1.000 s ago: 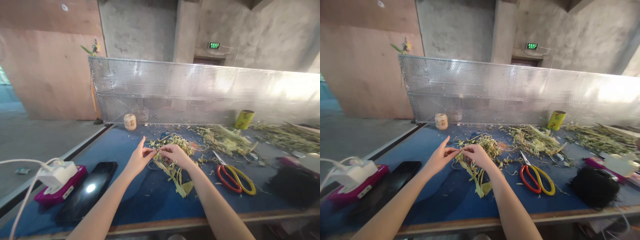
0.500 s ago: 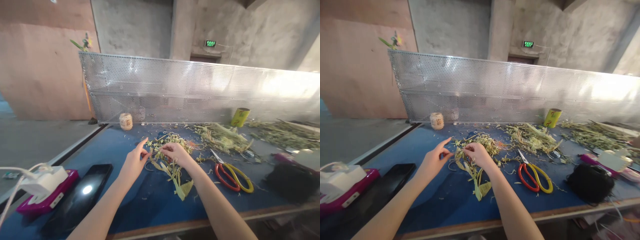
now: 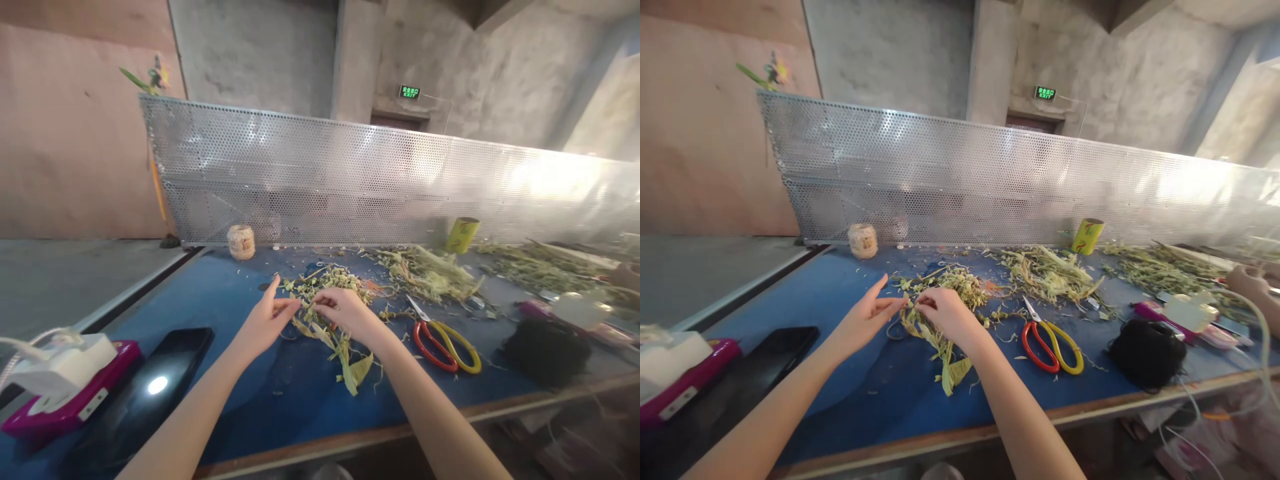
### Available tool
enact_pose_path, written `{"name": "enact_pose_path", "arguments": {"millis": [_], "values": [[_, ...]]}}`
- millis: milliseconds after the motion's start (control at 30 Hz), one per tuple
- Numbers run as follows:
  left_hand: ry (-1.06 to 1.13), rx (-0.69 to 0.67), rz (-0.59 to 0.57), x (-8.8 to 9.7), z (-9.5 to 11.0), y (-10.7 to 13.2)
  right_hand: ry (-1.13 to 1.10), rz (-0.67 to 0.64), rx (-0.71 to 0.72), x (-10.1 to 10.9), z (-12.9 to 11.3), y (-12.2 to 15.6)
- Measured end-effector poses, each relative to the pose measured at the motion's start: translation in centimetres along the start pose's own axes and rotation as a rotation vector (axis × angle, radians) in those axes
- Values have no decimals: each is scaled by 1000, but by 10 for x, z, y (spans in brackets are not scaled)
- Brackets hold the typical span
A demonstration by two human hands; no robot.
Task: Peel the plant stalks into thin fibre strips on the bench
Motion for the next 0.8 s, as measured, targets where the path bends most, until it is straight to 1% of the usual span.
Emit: {"name": "enact_pose_path", "arguments": {"millis": [67, 167, 233, 400, 500, 667, 733, 800], "values": [[135, 65, -41, -1, -3, -2, 105, -22, 72, 1, -12, 0], [225, 75, -77, -3, -4, -3, 268, -52, 149, 1, -26, 0], [277, 99, -105, -4, -4, -2, 350, -79, 186, -1, -31, 0], [479, 233, -170, -8, -6, 3, 495, -150, 292, -8, -38, 4], [549, 254, -198, -8, -5, 3, 490, -131, 324, -7, -41, 7], [635, 310, -247, -10, -8, 2, 394, -40, 365, -1, -42, 10], [620, 293, -241, -9, -7, 2, 373, -1, 370, 2, -41, 12], [547, 246, -228, -8, -4, 3, 358, 26, 367, 3, -40, 12]]}}
Point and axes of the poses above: each hand's wrist, its own y-axis away from the middle knuckle, its own x-axis out of the back of the hand, z = x × y, the point moved 5 cm from there along -y, towards the middle knuckle, and after that the axes turned 14 degrees about x, right-handed, at the moved point
